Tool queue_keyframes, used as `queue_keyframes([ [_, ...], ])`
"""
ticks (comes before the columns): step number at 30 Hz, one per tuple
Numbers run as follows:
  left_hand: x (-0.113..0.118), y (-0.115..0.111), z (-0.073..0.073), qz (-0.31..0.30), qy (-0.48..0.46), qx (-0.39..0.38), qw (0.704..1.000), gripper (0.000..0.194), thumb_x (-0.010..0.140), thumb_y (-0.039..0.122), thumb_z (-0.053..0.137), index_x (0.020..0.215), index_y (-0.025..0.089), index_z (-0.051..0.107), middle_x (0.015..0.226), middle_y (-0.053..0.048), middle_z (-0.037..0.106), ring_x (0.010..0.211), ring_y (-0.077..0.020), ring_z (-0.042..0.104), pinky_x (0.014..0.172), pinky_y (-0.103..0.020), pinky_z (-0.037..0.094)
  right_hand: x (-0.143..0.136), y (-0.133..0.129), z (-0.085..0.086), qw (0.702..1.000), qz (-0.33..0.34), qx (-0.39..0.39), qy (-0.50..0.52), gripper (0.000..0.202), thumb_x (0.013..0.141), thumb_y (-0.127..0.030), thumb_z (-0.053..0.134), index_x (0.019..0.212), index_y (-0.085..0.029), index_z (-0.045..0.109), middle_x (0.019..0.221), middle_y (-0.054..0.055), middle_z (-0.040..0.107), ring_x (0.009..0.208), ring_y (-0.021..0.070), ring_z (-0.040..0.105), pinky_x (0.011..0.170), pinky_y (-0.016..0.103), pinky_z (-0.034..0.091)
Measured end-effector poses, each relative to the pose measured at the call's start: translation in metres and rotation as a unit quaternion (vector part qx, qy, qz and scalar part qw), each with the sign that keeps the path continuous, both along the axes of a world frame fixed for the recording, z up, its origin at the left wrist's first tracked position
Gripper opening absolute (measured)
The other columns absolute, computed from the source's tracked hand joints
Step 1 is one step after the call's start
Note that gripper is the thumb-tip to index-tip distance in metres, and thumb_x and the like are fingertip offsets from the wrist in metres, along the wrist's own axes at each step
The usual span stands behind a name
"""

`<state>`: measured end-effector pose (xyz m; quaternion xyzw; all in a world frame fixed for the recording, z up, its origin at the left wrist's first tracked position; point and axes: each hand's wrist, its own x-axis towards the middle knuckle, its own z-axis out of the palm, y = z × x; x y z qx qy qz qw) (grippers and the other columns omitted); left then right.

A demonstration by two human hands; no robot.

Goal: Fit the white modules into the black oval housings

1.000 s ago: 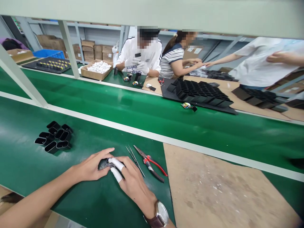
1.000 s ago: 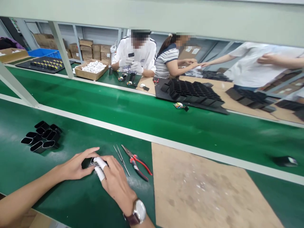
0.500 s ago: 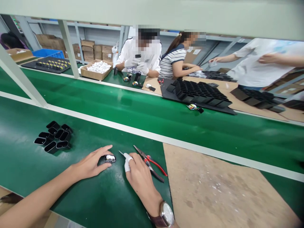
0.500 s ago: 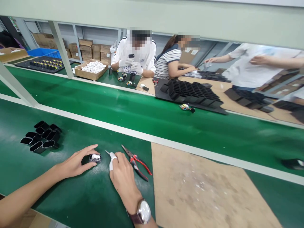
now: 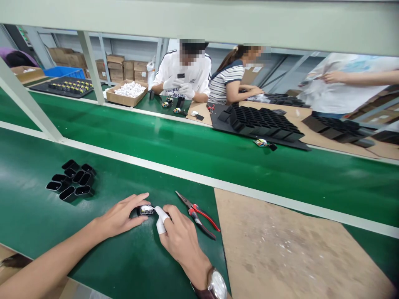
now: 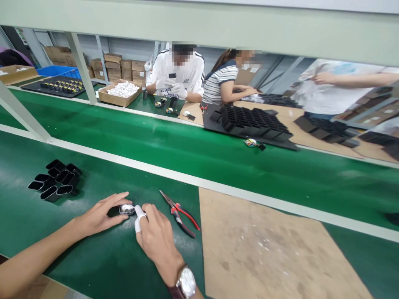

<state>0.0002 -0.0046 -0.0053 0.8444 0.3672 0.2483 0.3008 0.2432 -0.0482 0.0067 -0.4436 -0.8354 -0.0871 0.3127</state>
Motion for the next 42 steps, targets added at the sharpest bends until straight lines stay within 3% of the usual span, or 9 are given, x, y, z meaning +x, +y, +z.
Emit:
queue_keyframes([
  [9, 0.0, 0.0, -0.003, -0.007, 0.003, 0.009, 1.0, 0.072, 0.104, 0.031, 0.064, 0.165, 0.035, 0.025, 0.139, -0.006, 0.071, 0.131, -0.0256, 0.064, 0.109, -0.044, 0.057, -0.001, -0.001, 0.0, 1.0, 0.005, -0.002, 0.003, 0.032, 0.09, -0.001, 0.046, 0.107, -0.018, 0.068, 0.098, 0.01, 0.064, 0.078, 0.0218, 0.059, 0.061, 0.034, 0.049],
  [19, 0.002, -0.002, -0.001, -0.024, 0.003, 0.03, 0.999, 0.073, 0.106, 0.029, 0.062, 0.166, 0.036, 0.021, 0.138, -0.006, 0.071, 0.127, -0.025, 0.066, 0.105, -0.041, 0.058, -0.004, -0.002, 0.001, 1.0, 0.02, 0.005, -0.008, 0.025, 0.088, -0.002, 0.045, 0.082, -0.021, 0.061, 0.096, 0.011, 0.062, 0.078, 0.0213, 0.055, 0.06, 0.033, 0.047],
  [26, 0.002, -0.002, 0.0, -0.029, 0.003, 0.025, 0.999, 0.074, 0.104, 0.03, 0.064, 0.166, 0.034, 0.023, 0.138, -0.007, 0.072, 0.129, -0.0259, 0.066, 0.106, -0.042, 0.058, -0.003, -0.003, 0.005, 0.999, 0.04, 0.011, 0.005, 0.023, 0.091, -0.003, 0.048, 0.083, -0.02, 0.062, 0.097, 0.011, 0.061, 0.079, 0.0218, 0.056, 0.06, 0.034, 0.046],
  [31, 0.0, -0.001, 0.0, -0.019, 0.005, 0.02, 1.0, 0.074, 0.104, 0.028, 0.064, 0.165, 0.034, 0.023, 0.139, -0.006, 0.071, 0.131, -0.0253, 0.066, 0.109, -0.043, 0.057, 0.0, -0.002, 0.009, 1.0, 0.025, 0.005, -0.013, 0.026, 0.092, -0.003, 0.047, 0.079, -0.021, 0.061, 0.093, 0.01, 0.062, 0.077, 0.0215, 0.056, 0.059, 0.034, 0.045],
  [34, 0.0, 0.0, 0.002, -0.014, 0.003, 0.012, 1.0, 0.074, 0.104, 0.028, 0.063, 0.165, 0.035, 0.022, 0.138, -0.005, 0.072, 0.133, -0.0249, 0.065, 0.11, -0.044, 0.056, 0.004, 0.0, 0.009, 1.0, 0.02, 0.001, -0.001, 0.024, 0.092, -0.004, 0.047, 0.087, -0.02, 0.064, 0.094, 0.009, 0.064, 0.077, 0.0211, 0.057, 0.06, 0.034, 0.045],
  [38, 0.0, 0.0, 0.004, -0.009, 0.002, -0.008, 1.0, 0.076, 0.104, 0.028, 0.063, 0.165, 0.036, 0.019, 0.138, -0.004, 0.072, 0.133, -0.0241, 0.065, 0.112, -0.043, 0.055, 0.011, 0.005, 0.0, 0.999, -0.045, -0.008, 0.0, 0.026, 0.092, -0.003, 0.048, 0.103, -0.017, 0.067, 0.097, 0.008, 0.065, 0.074, 0.02, 0.058, 0.059, 0.033, 0.045],
  [42, -0.001, 0.001, 0.004, -0.014, 0.006, -0.035, 0.999, 0.075, 0.103, 0.028, 0.062, 0.164, 0.036, 0.02, 0.136, -0.004, 0.071, 0.128, -0.0232, 0.068, 0.108, -0.04, 0.057, 0.014, 0.01, -0.013, 0.993, -0.088, -0.046, -0.066, 0.029, 0.082, 0.001, 0.05, 0.097, -0.016, 0.068, 0.092, 0.01, 0.064, 0.08, 0.0246, 0.06, 0.063, 0.035, 0.049],
])
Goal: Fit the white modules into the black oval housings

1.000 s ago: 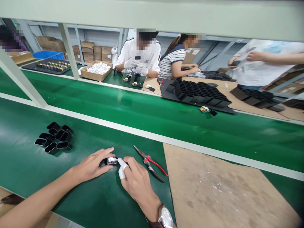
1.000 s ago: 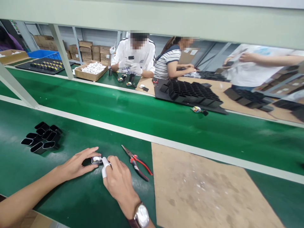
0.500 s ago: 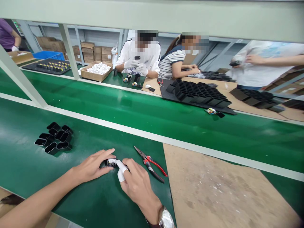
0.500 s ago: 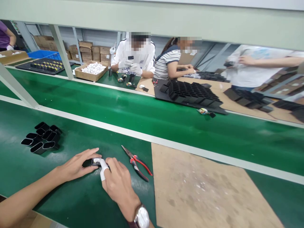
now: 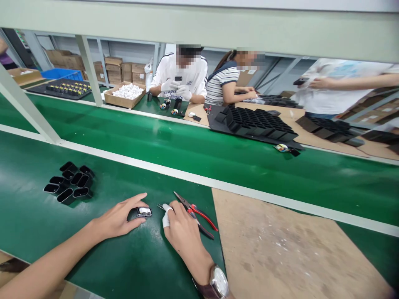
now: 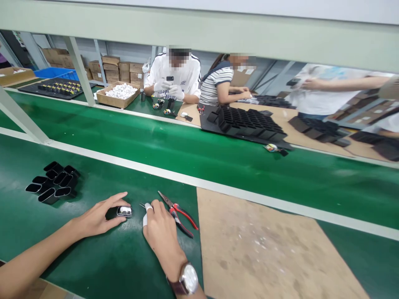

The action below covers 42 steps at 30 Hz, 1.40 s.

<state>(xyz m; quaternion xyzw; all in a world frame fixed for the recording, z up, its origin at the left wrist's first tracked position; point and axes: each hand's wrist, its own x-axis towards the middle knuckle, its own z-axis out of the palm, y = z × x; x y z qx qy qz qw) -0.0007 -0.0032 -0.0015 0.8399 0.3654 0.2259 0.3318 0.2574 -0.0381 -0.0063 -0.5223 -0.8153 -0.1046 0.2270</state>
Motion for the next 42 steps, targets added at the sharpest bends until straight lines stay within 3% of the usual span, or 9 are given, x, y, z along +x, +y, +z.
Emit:
queue_keyframes([
  [3, 0.0, 0.001, -0.001, -0.005, -0.014, -0.004, 1.0, 0.074, 0.103, 0.028, 0.063, 0.163, 0.036, 0.022, 0.135, -0.004, 0.07, 0.125, -0.0223, 0.068, 0.108, -0.039, 0.056, -0.003, 0.0, 0.001, 1.0, 0.016, -0.007, 0.009, 0.03, 0.084, 0.002, 0.05, 0.102, -0.014, 0.069, 0.095, 0.012, 0.065, 0.088, 0.029, 0.059, 0.076, 0.042, 0.055],
  [6, -0.001, 0.001, -0.003, -0.008, -0.025, -0.006, 1.0, 0.074, 0.103, 0.027, 0.063, 0.163, 0.037, 0.022, 0.134, -0.004, 0.069, 0.124, -0.0223, 0.068, 0.107, -0.039, 0.056, -0.01, -0.003, 0.011, 0.992, 0.083, -0.021, 0.095, 0.033, 0.098, -0.006, 0.051, 0.129, -0.012, 0.063, 0.111, 0.014, 0.066, 0.101, 0.0292, 0.059, 0.086, 0.045, 0.057],
  [9, -0.001, 0.0, -0.004, -0.008, -0.025, -0.013, 1.0, 0.074, 0.104, 0.027, 0.062, 0.163, 0.04, 0.019, 0.135, -0.003, 0.069, 0.124, -0.0228, 0.068, 0.107, -0.041, 0.056, -0.017, -0.006, 0.018, 0.975, 0.153, -0.064, 0.147, 0.039, 0.104, -0.015, 0.054, 0.143, -0.018, 0.056, 0.123, 0.014, 0.063, 0.111, 0.0284, 0.059, 0.092, 0.045, 0.057],
  [12, -0.002, 0.0, -0.005, -0.016, -0.028, -0.016, 0.999, 0.073, 0.105, 0.027, 0.06, 0.163, 0.041, 0.019, 0.137, -0.003, 0.068, 0.126, -0.0236, 0.067, 0.108, -0.042, 0.055, -0.021, -0.008, 0.018, 0.971, 0.173, -0.089, 0.14, 0.042, 0.104, -0.015, 0.054, 0.145, -0.023, 0.056, 0.125, 0.013, 0.063, 0.111, 0.029, 0.06, 0.09, 0.046, 0.058],
  [19, -0.001, 0.0, -0.005, -0.009, -0.029, -0.034, 0.999, 0.072, 0.105, 0.03, 0.061, 0.164, 0.039, 0.02, 0.136, -0.004, 0.07, 0.127, -0.0247, 0.067, 0.109, -0.043, 0.055, -0.019, -0.008, 0.006, 0.96, 0.177, -0.1, 0.19, 0.039, 0.104, -0.013, 0.054, 0.141, -0.02, 0.054, 0.124, 0.012, 0.067, 0.107, 0.027, 0.064, 0.093, 0.048, 0.061],
  [23, -0.002, -0.003, -0.014, 0.008, -0.023, -0.015, 1.0, 0.069, 0.104, 0.033, 0.063, 0.163, 0.037, 0.026, 0.135, -0.006, 0.071, 0.127, -0.0261, 0.068, 0.112, -0.044, 0.054, -0.017, -0.01, 0.004, 0.962, 0.173, -0.091, 0.188, 0.033, 0.103, -0.015, 0.058, 0.136, -0.021, 0.057, 0.123, 0.011, 0.068, 0.111, 0.0276, 0.065, 0.099, 0.048, 0.06],
  [29, -0.004, -0.001, -0.027, 0.005, -0.032, 0.046, 0.998, 0.036, 0.103, 0.03, 0.065, 0.137, 0.032, 0.052, 0.128, -0.007, 0.072, 0.117, -0.0242, 0.073, 0.103, -0.036, 0.06, -0.018, -0.012, -0.005, 0.963, 0.153, -0.071, 0.21, 0.035, 0.1, -0.017, 0.062, 0.134, -0.022, 0.058, 0.122, 0.01, 0.07, 0.11, 0.026, 0.068, 0.099, 0.043, 0.059],
  [35, -0.003, 0.003, -0.014, -0.054, -0.053, 0.118, 0.99, 0.013, 0.104, 0.02, 0.061, 0.116, 0.024, 0.06, 0.126, -0.011, 0.07, 0.115, -0.0232, 0.072, 0.098, -0.032, 0.059, -0.017, -0.009, -0.005, 0.958, 0.142, -0.092, 0.233, 0.037, 0.098, -0.023, 0.067, 0.134, -0.021, 0.056, 0.116, 0.01, 0.072, 0.103, 0.0255, 0.071, 0.091, 0.041, 0.061],
  [42, -0.001, 0.004, -0.005, -0.079, -0.084, 0.137, 0.984, 0.021, 0.101, 0.012, 0.065, 0.119, 0.024, 0.063, 0.126, -0.012, 0.069, 0.111, -0.0215, 0.071, 0.095, -0.032, 0.059, -0.015, -0.006, -0.003, 0.962, 0.143, -0.091, 0.215, 0.033, 0.101, -0.024, 0.065, 0.132, -0.019, 0.053, 0.117, 0.013, 0.07, 0.104, 0.028, 0.07, 0.092, 0.046, 0.06],
])
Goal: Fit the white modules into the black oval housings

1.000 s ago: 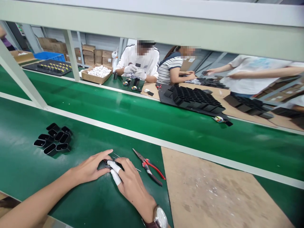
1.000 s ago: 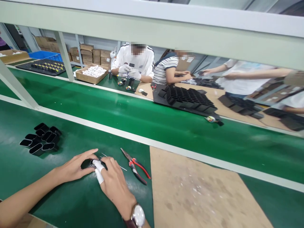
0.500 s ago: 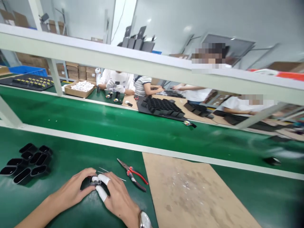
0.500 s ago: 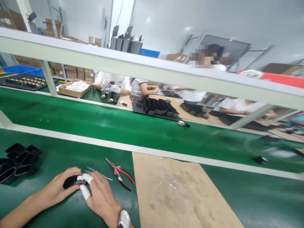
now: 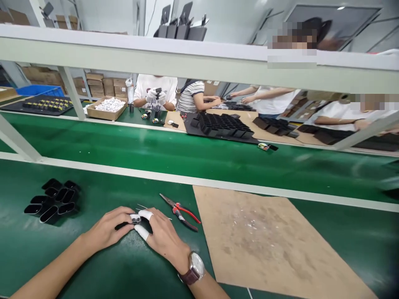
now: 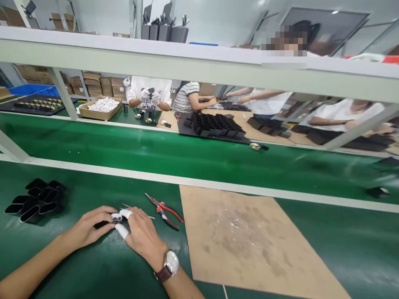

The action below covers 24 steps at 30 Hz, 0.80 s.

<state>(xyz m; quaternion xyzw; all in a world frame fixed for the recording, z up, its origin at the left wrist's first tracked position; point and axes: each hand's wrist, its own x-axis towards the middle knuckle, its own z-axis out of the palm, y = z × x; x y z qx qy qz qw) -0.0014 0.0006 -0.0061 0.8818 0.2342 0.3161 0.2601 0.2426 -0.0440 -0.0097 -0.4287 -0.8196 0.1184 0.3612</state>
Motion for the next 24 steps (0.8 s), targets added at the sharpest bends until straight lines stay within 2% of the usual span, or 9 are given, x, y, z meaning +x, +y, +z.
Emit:
queue_keyframes([
  [4, 0.001, 0.0, -0.003, 0.002, -0.033, -0.03, 0.999, 0.018, 0.098, 0.012, 0.068, 0.111, 0.024, 0.069, 0.124, -0.011, 0.073, 0.107, -0.0216, 0.073, 0.091, -0.032, 0.06, 0.0, -0.001, 0.003, 1.0, 0.002, 0.003, -0.008, 0.037, 0.101, -0.026, 0.067, 0.133, -0.019, 0.052, 0.118, 0.013, 0.07, 0.107, 0.0283, 0.069, 0.094, 0.047, 0.06],
  [7, 0.004, 0.004, -0.001, 0.085, -0.101, -0.174, 0.976, 0.009, 0.093, 0.022, 0.077, 0.098, 0.021, 0.07, 0.112, -0.009, 0.077, 0.099, -0.0222, 0.076, 0.087, -0.033, 0.062, 0.0, -0.001, 0.004, 1.0, -0.015, 0.015, -0.007, 0.04, 0.102, -0.033, 0.066, 0.137, -0.018, 0.05, 0.123, 0.015, 0.069, 0.11, 0.0285, 0.069, 0.094, 0.047, 0.061],
  [8, 0.005, 0.007, 0.001, 0.116, -0.137, -0.249, 0.952, 0.013, 0.091, 0.027, 0.08, 0.096, 0.02, 0.069, 0.103, -0.008, 0.078, 0.093, -0.0215, 0.077, 0.084, -0.032, 0.063, 0.0, -0.001, 0.004, 0.999, -0.021, 0.023, -0.007, 0.04, 0.104, -0.033, 0.064, 0.138, -0.018, 0.05, 0.124, 0.015, 0.069, 0.111, 0.0284, 0.069, 0.094, 0.047, 0.061],
  [10, 0.006, 0.012, 0.006, 0.156, -0.214, -0.394, 0.88, 0.024, 0.088, 0.035, 0.084, 0.093, 0.018, 0.067, 0.088, -0.005, 0.077, 0.079, -0.0188, 0.076, 0.077, -0.031, 0.065, 0.0, -0.001, 0.005, 0.998, -0.031, 0.045, -0.009, 0.035, 0.106, -0.029, 0.059, 0.137, -0.017, 0.05, 0.122, 0.015, 0.069, 0.109, 0.0274, 0.068, 0.093, 0.046, 0.06],
  [13, 0.006, 0.019, 0.015, 0.165, -0.297, -0.516, 0.786, 0.033, 0.085, 0.04, 0.087, 0.094, 0.016, 0.067, 0.085, -0.004, 0.077, 0.074, -0.0161, 0.074, 0.074, -0.029, 0.065, -0.003, -0.001, 0.004, 0.996, -0.027, 0.08, -0.033, 0.022, 0.107, -0.019, 0.052, 0.128, -0.017, 0.057, 0.115, 0.012, 0.071, 0.102, 0.0252, 0.067, 0.089, 0.044, 0.059],
  [15, 0.006, 0.021, 0.019, 0.17, -0.328, -0.538, 0.757, 0.035, 0.082, 0.039, 0.091, 0.093, 0.015, 0.067, 0.086, -0.005, 0.077, 0.074, -0.0153, 0.075, 0.074, -0.026, 0.066, -0.004, -0.002, 0.002, 0.993, -0.016, 0.097, -0.059, 0.018, 0.106, -0.015, 0.051, 0.121, -0.017, 0.061, 0.111, 0.011, 0.071, 0.097, 0.0239, 0.066, 0.086, 0.042, 0.057],
  [18, 0.007, 0.02, 0.021, 0.175, -0.337, -0.545, 0.748, 0.037, 0.079, 0.037, 0.093, 0.092, 0.014, 0.068, 0.084, -0.005, 0.077, 0.073, -0.0149, 0.075, 0.072, -0.024, 0.066, -0.004, -0.001, 0.0, 0.988, -0.025, 0.101, -0.11, 0.019, 0.104, -0.013, 0.051, 0.118, -0.016, 0.064, 0.111, 0.011, 0.069, 0.095, 0.0247, 0.062, 0.083, 0.041, 0.054],
  [22, 0.008, 0.019, 0.022, 0.187, -0.338, -0.531, 0.754, 0.039, 0.078, 0.036, 0.095, 0.096, 0.014, 0.068, 0.087, -0.005, 0.077, 0.075, -0.0165, 0.077, 0.073, -0.026, 0.067, 0.001, 0.003, 0.002, 0.963, -0.132, 0.074, -0.223, 0.022, 0.102, -0.012, 0.05, 0.116, -0.012, 0.067, 0.112, 0.016, 0.066, 0.097, 0.0287, 0.058, 0.084, 0.046, 0.052],
  [24, 0.007, 0.019, 0.022, 0.208, -0.343, -0.521, 0.753, 0.042, 0.073, 0.034, 0.097, 0.097, 0.015, 0.069, 0.087, -0.003, 0.076, 0.077, -0.0183, 0.078, 0.073, -0.029, 0.069, 0.004, 0.004, 0.003, 0.951, -0.159, 0.057, -0.26, 0.022, 0.099, -0.009, 0.053, 0.115, -0.01, 0.067, 0.107, 0.016, 0.065, 0.095, 0.029, 0.057, 0.083, 0.046, 0.051],
])
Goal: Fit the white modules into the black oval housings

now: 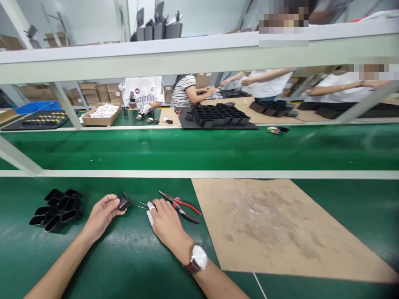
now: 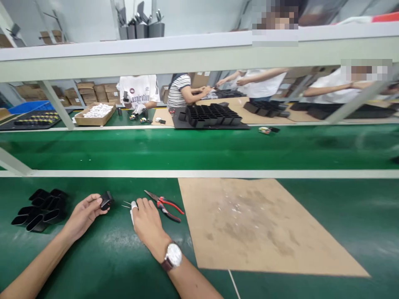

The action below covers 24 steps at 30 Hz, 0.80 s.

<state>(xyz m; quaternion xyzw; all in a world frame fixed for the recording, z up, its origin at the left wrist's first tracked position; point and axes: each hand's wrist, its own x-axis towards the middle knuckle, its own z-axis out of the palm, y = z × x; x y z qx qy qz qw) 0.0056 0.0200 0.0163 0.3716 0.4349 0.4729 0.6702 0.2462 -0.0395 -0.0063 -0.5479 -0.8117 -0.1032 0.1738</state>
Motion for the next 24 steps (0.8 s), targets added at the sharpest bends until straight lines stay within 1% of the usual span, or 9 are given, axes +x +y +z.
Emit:
queue_keyframes([
  [4, -0.002, 0.003, 0.0, 0.031, 0.022, 0.002, 0.999, 0.044, 0.066, 0.032, 0.101, 0.095, 0.015, 0.071, 0.09, -0.002, 0.076, 0.078, -0.0205, 0.079, 0.073, -0.029, 0.07, 0.004, 0.0, 0.003, 1.0, 0.006, -0.023, -0.02, 0.014, 0.095, -0.006, 0.059, 0.104, -0.012, 0.067, 0.101, 0.012, 0.063, 0.093, 0.0276, 0.056, 0.079, 0.042, 0.049],
  [8, -0.001, 0.007, -0.002, 0.034, 0.048, 0.013, 0.998, 0.047, 0.062, 0.033, 0.102, 0.094, 0.017, 0.072, 0.093, -0.001, 0.077, 0.079, -0.0202, 0.078, 0.073, -0.028, 0.071, 0.007, 0.0, 0.007, 0.999, 0.009, -0.043, -0.027, 0.013, 0.098, -0.008, 0.055, 0.105, -0.012, 0.065, 0.102, 0.011, 0.062, 0.097, 0.0268, 0.055, 0.08, 0.04, 0.048],
  [12, 0.0, 0.01, -0.004, 0.045, 0.076, 0.017, 0.996, 0.049, 0.058, 0.034, 0.103, 0.091, 0.02, 0.071, 0.092, 0.0, 0.078, 0.077, -0.0191, 0.078, 0.072, -0.025, 0.07, 0.01, -0.001, 0.01, 0.998, 0.01, -0.053, -0.026, 0.015, 0.098, -0.007, 0.054, 0.109, -0.01, 0.063, 0.104, 0.013, 0.061, 0.098, 0.0261, 0.055, 0.081, 0.039, 0.047],
  [15, 0.001, 0.011, -0.005, 0.051, 0.12, 0.056, 0.99, 0.048, 0.059, 0.037, 0.102, 0.092, 0.02, 0.072, 0.089, 0.0, 0.076, 0.073, -0.0157, 0.076, 0.07, -0.021, 0.067, 0.011, 0.0, 0.009, 0.998, 0.012, -0.051, -0.022, 0.013, 0.097, -0.007, 0.057, 0.108, -0.01, 0.063, 0.104, 0.012, 0.061, 0.099, 0.0263, 0.055, 0.08, 0.039, 0.046],
  [17, 0.003, 0.012, -0.003, 0.067, 0.175, 0.092, 0.978, 0.049, 0.059, 0.041, 0.101, 0.092, 0.02, 0.073, 0.089, 0.0, 0.076, 0.072, -0.0153, 0.075, 0.07, -0.021, 0.066, 0.01, 0.0, 0.008, 0.999, 0.011, -0.047, -0.018, 0.013, 0.097, -0.008, 0.058, 0.109, -0.01, 0.063, 0.104, 0.012, 0.062, 0.1, 0.0262, 0.055, 0.081, 0.039, 0.045],
  [19, 0.006, 0.015, -0.001, 0.069, 0.241, 0.127, 0.96, 0.051, 0.058, 0.046, 0.1, 0.093, 0.019, 0.073, 0.094, -0.004, 0.078, 0.076, -0.0187, 0.076, 0.074, -0.026, 0.067, 0.009, 0.001, 0.005, 0.999, 0.01, -0.043, -0.012, 0.012, 0.098, -0.008, 0.058, 0.108, -0.01, 0.063, 0.104, 0.013, 0.062, 0.099, 0.0261, 0.056, 0.081, 0.039, 0.045],
  [20, 0.008, 0.018, 0.001, 0.061, 0.27, 0.148, 0.949, 0.052, 0.058, 0.049, 0.099, 0.093, 0.019, 0.074, 0.096, -0.006, 0.078, 0.08, -0.0214, 0.077, 0.078, -0.03, 0.067, 0.008, 0.002, 0.004, 0.999, 0.01, -0.04, -0.009, 0.011, 0.097, -0.008, 0.059, 0.107, -0.01, 0.063, 0.103, 0.013, 0.062, 0.098, 0.0262, 0.056, 0.08, 0.039, 0.045],
  [22, 0.012, 0.03, 0.005, 0.03, 0.327, 0.2, 0.923, 0.052, 0.062, 0.054, 0.095, 0.094, 0.019, 0.074, 0.101, -0.008, 0.079, 0.087, -0.0255, 0.078, 0.086, -0.036, 0.066, 0.007, 0.003, 0.002, 0.999, 0.01, -0.035, -0.003, 0.01, 0.096, -0.007, 0.06, 0.104, -0.01, 0.064, 0.102, 0.013, 0.062, 0.097, 0.0265, 0.056, 0.08, 0.04, 0.045],
  [24, 0.015, 0.05, 0.01, 0.009, 0.391, 0.253, 0.885, 0.047, 0.07, 0.056, 0.089, 0.097, 0.02, 0.075, 0.105, -0.009, 0.079, 0.09, -0.0268, 0.078, 0.088, -0.038, 0.064, 0.006, 0.004, 0.0, 1.0, 0.011, -0.03, 0.0, 0.01, 0.094, -0.006, 0.061, 0.103, -0.01, 0.064, 0.102, 0.013, 0.062, 0.096, 0.0269, 0.056, 0.08, 0.041, 0.046],
])
